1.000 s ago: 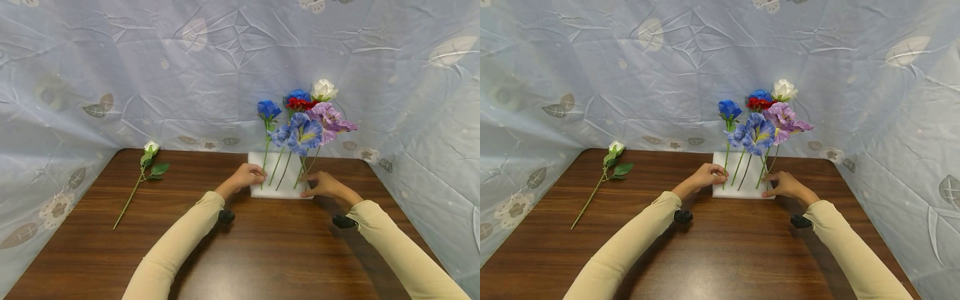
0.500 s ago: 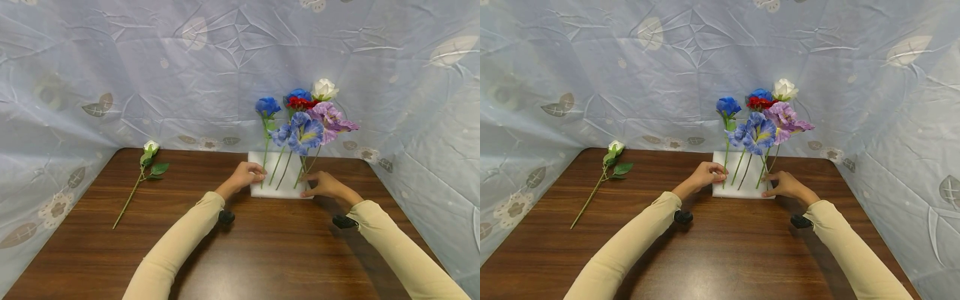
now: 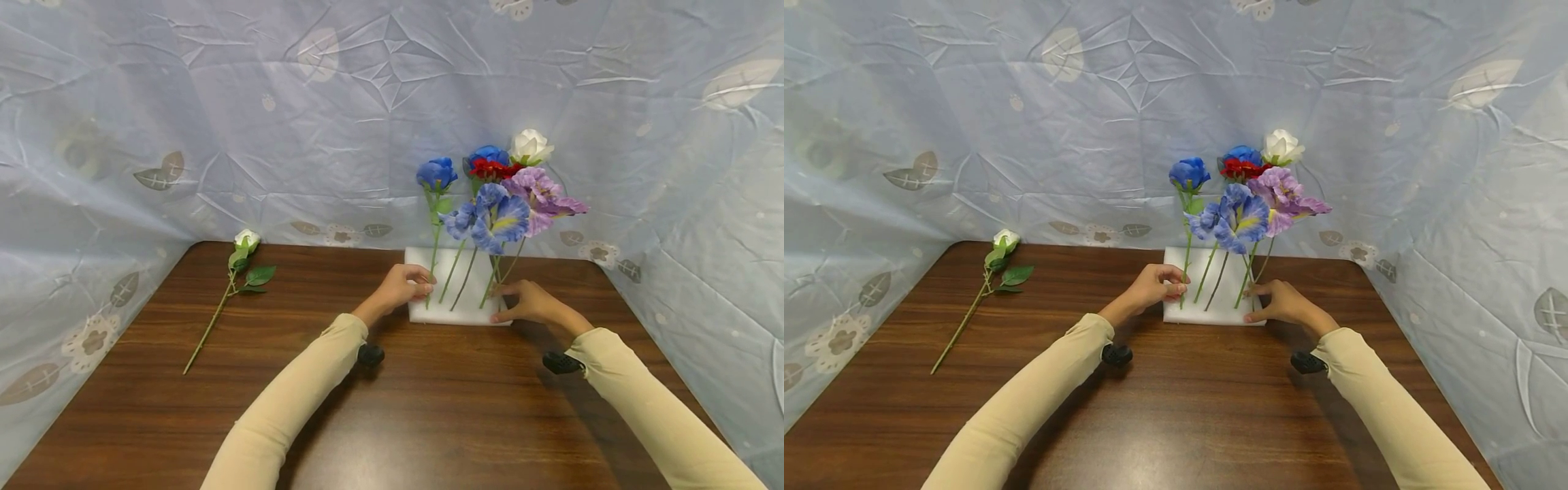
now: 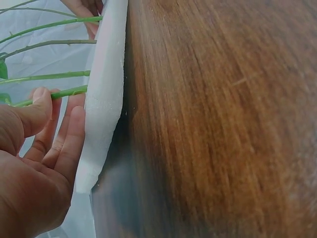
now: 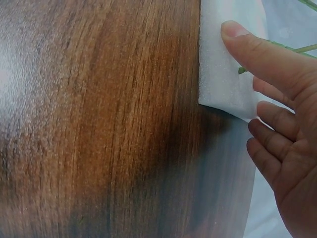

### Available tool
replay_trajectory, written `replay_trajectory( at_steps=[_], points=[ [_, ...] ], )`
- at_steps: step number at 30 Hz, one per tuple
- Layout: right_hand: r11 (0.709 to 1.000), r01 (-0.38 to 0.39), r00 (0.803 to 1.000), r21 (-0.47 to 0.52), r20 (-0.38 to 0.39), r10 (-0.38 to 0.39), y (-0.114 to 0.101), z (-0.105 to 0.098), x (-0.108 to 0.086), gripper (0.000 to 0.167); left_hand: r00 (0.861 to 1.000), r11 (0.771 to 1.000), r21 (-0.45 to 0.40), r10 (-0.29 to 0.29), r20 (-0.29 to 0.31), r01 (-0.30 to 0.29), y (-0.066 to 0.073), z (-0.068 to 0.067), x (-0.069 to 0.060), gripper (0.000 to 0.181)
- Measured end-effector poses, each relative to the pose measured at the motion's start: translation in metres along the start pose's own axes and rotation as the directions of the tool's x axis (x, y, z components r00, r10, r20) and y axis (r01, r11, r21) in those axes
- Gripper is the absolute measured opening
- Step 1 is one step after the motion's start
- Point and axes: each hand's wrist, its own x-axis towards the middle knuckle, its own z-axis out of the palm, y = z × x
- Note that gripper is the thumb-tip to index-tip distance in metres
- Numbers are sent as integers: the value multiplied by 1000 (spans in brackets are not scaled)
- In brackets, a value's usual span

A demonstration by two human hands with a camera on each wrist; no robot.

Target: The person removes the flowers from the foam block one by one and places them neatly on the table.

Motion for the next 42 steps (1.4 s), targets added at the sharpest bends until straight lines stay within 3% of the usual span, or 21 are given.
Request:
replay_trajectory(
  at_steps=[8, 21, 32, 42],
  points=[
    [1000, -1, 1000, -3, -1, 1, 0, 0, 0, 62, 999, 999, -15, 45, -23, -45, -5, 0, 2, 20],
    [1000, 7, 1000, 3, 4, -7, 0, 0, 1, 63, 996, 1000, 18, 22, -88, -21, 4, -3, -2, 20],
    [1000, 24, 1000, -5, -7, -24, -1, -2, 0, 62, 1000, 993, 114, 3, 10, -4, 20, -22, -5, 23],
    [1000, 16, 1000, 11, -20, -16, -3, 0, -2, 62, 996, 989, 139, -51, 69, 41, 34, -44, -24, 21]
  ],
)
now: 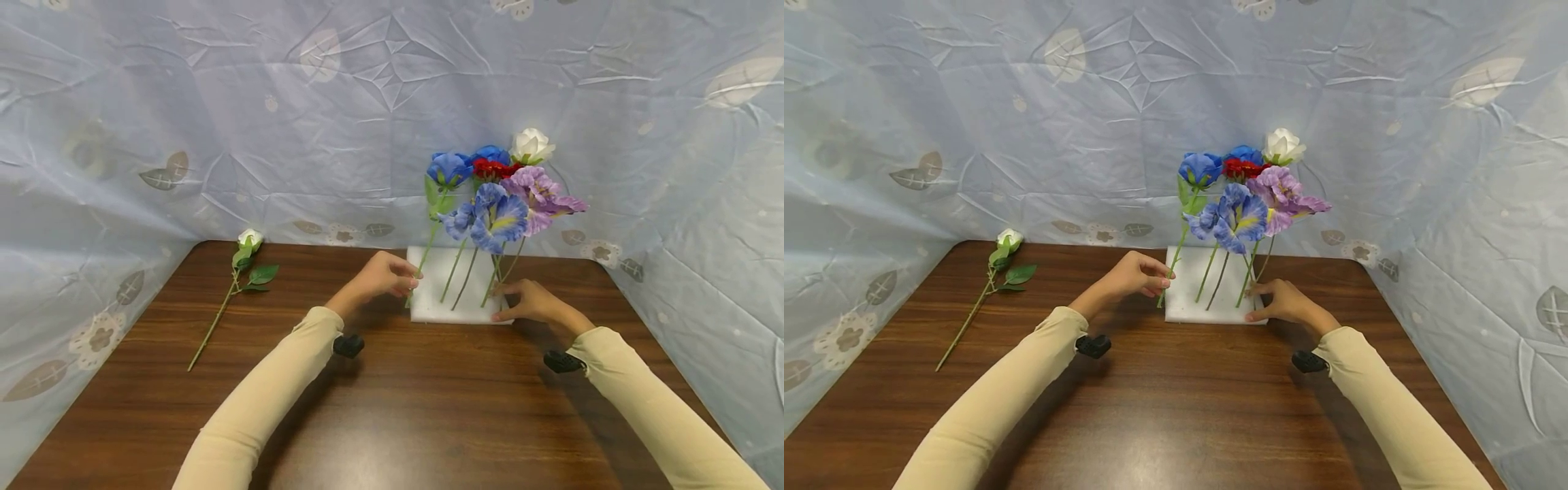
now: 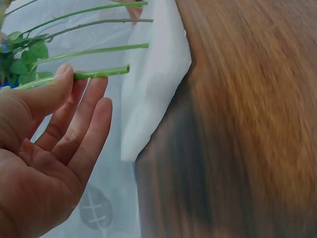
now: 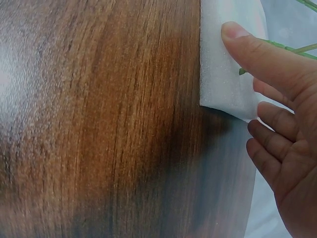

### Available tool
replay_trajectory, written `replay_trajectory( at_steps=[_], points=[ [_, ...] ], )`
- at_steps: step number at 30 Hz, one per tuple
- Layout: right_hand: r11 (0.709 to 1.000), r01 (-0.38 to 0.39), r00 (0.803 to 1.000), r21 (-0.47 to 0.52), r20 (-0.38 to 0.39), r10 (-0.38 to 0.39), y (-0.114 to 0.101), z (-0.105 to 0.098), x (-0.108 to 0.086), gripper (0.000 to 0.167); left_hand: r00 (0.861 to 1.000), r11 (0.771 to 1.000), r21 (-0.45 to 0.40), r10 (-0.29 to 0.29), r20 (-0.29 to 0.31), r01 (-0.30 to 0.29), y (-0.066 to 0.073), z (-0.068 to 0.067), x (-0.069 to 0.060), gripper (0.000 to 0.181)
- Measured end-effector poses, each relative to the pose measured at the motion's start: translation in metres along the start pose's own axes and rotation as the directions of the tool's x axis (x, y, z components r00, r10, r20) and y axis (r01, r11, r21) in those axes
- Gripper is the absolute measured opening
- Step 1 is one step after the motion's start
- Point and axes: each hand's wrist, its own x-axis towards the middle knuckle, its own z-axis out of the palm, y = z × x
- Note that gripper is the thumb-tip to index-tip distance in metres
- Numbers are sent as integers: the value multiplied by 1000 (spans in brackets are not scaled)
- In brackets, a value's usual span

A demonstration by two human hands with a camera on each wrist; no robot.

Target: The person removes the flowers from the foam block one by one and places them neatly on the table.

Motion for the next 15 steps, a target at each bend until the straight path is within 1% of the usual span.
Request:
replay_trajectory(
  at_steps=[5, 9, 13, 15],
  points=[
    [1000, -4, 1000, 5, 4, 4, 1, 0, 1, 61, 1000, 999, 34, -23, 21, 22, 3, -16, -11, 25],
    [1000, -6, 1000, 10, 14, 6, 1, 0, 1, 62, 998, 997, 69, -41, 52, 37, 4, -31, -21, 29],
    [1000, -2, 1000, -1, 17, 2, 2, 0, 1, 63, 995, 996, 84, -42, 86, 35, 6, -48, -33, 29],
    [1000, 0, 1000, -6, 16, 0, 2, 0, 1, 63, 995, 995, 93, -39, 93, 30, 7, -57, -39, 29]
  ],
)
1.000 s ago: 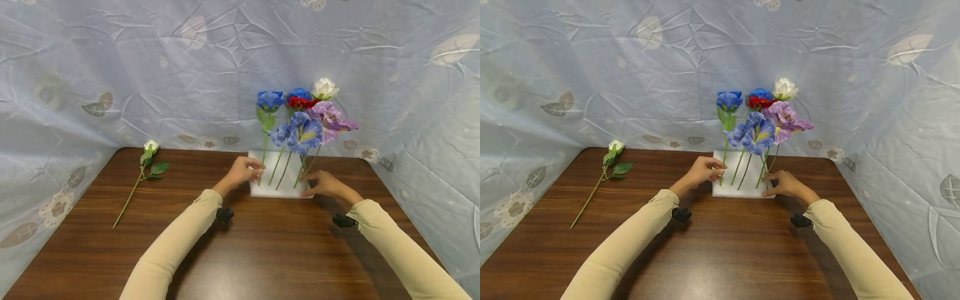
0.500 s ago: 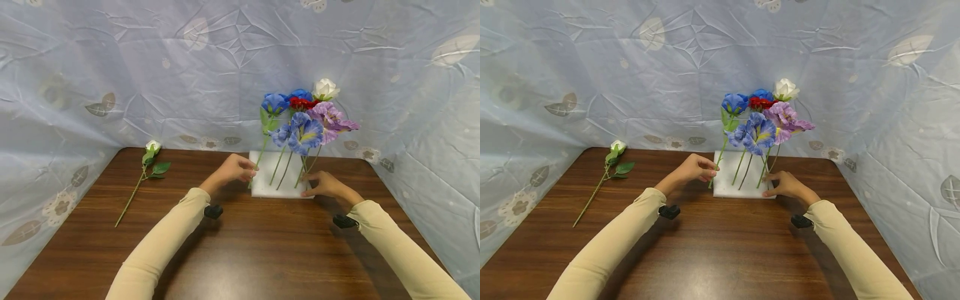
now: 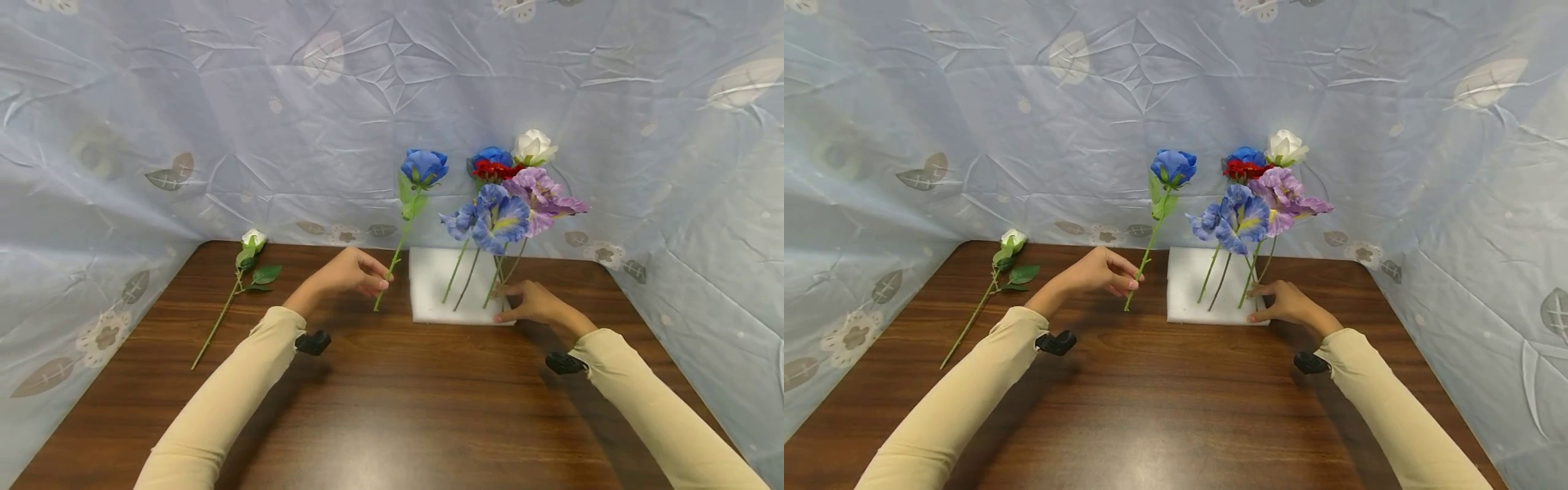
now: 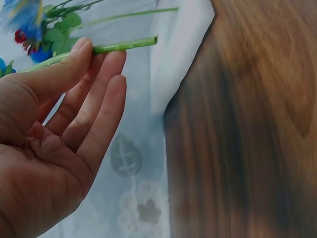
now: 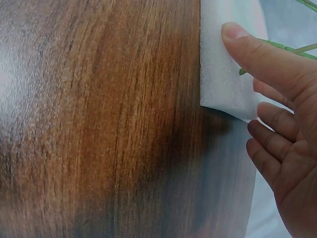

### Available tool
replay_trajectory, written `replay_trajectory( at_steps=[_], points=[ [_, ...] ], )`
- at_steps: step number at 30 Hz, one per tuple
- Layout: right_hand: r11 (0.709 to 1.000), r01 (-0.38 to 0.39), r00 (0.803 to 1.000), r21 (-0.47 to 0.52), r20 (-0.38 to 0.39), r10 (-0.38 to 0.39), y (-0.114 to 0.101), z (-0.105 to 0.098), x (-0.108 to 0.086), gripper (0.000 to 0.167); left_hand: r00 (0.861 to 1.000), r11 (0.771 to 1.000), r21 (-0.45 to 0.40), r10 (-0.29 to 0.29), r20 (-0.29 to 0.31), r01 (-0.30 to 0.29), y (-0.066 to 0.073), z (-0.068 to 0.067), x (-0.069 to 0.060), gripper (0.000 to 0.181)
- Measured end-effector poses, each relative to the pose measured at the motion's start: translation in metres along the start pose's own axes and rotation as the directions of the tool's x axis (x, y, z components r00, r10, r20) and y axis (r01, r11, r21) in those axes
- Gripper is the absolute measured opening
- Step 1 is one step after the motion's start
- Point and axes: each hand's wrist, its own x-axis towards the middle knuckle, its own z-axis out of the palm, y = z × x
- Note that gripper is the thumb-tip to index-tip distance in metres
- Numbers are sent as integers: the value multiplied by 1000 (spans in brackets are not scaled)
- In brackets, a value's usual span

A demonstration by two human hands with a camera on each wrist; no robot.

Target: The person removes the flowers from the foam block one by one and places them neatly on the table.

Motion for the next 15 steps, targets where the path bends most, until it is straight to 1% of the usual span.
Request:
replay_trajectory(
  at_steps=[4, 7, 12, 15],
  points=[
    [1000, 3, 1000, -2, -1, -3, 1, 0, 0, 64, 1000, 1000, 6, -16, -8, 16, -1, -15, -15, 28],
    [1000, 2, 1000, 4, -2, -2, 2, 1, 1, 63, 999, 999, 23, -35, -25, 36, -4, -28, -28, 29],
    [1000, 8, 1000, -1, -12, -8, 3, 2, 2, 62, 997, 997, 38, -61, -46, 62, -9, -49, -48, 33],
    [1000, 13, 1000, -10, -12, -13, 4, 2, 2, 61, 995, 996, 42, -76, -64, 79, -14, -59, -59, 34]
  ],
)
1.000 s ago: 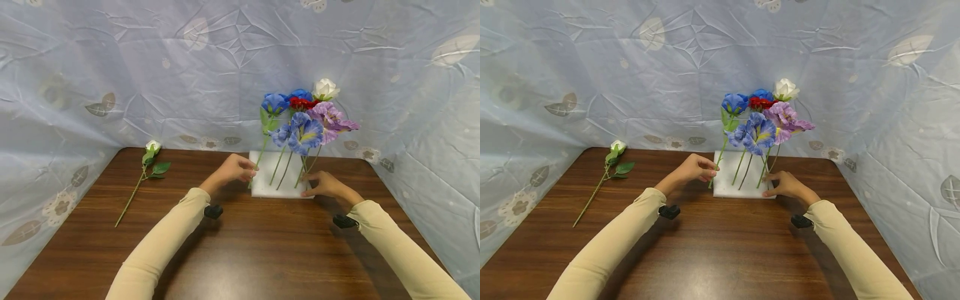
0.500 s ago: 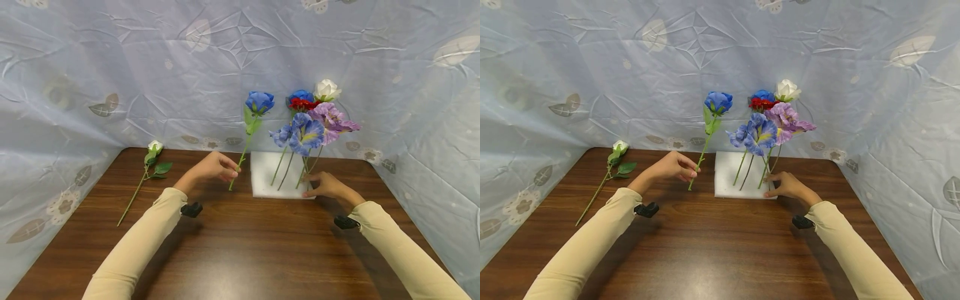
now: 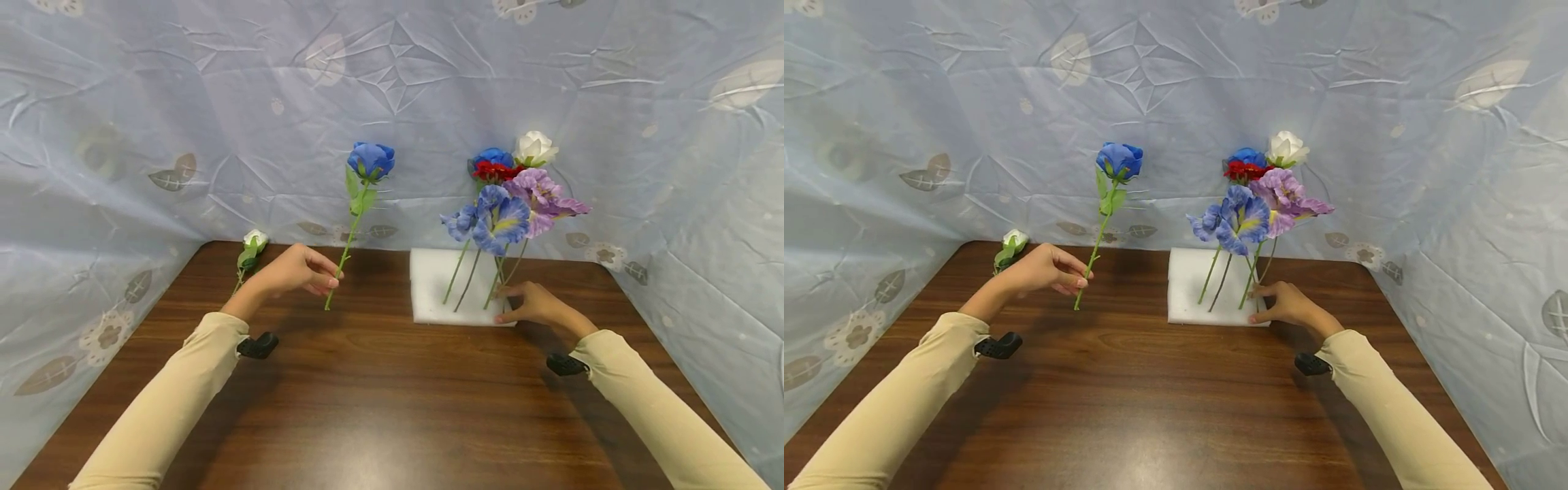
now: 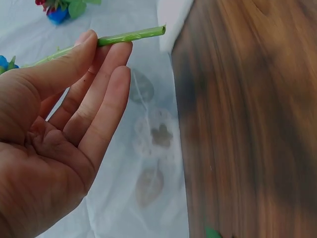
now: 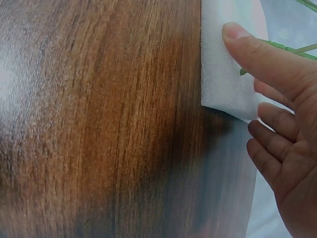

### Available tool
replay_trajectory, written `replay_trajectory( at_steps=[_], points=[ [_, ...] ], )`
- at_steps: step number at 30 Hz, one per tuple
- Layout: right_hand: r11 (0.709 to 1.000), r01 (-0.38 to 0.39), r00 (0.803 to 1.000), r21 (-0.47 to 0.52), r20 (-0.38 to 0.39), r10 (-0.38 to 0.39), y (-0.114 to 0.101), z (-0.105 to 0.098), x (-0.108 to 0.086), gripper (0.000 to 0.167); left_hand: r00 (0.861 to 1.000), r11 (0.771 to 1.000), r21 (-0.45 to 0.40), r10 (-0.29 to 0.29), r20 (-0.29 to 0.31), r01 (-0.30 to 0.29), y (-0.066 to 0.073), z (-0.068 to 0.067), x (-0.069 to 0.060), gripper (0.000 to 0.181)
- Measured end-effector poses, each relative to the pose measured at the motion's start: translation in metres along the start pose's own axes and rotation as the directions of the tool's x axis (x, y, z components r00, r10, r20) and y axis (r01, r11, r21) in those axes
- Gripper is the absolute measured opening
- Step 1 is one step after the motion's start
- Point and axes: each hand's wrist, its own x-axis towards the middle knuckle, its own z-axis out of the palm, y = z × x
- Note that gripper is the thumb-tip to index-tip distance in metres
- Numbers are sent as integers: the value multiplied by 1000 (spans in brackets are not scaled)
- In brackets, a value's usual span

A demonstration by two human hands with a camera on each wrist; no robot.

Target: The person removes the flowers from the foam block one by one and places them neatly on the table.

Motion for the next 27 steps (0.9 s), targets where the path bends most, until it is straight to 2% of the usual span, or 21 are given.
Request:
replay_trajectory(
  at_steps=[8, 16, 22, 27],
  points=[
    [1000, -7, 1000, 11, 4, 7, -1, -1, 0, 62, 998, 999, 22, -46, -42, 47, -15, -24, -29, 32],
    [1000, -6, 1000, 19, 14, 5, -1, -2, 0, 61, 993, 993, 51, -104, -52, 106, -33, -45, -53, 34],
    [1000, -5, 1000, 12, 8, 5, 1, -1, 0, 61, 989, 988, 57, -141, -35, 143, -47, -56, -64, 38],
    [1000, -12, 1000, 12, 17, 12, 1, 0, 1, 62, 983, 980, 77, -182, 4, 181, -58, -64, -72, 42]
  ],
)
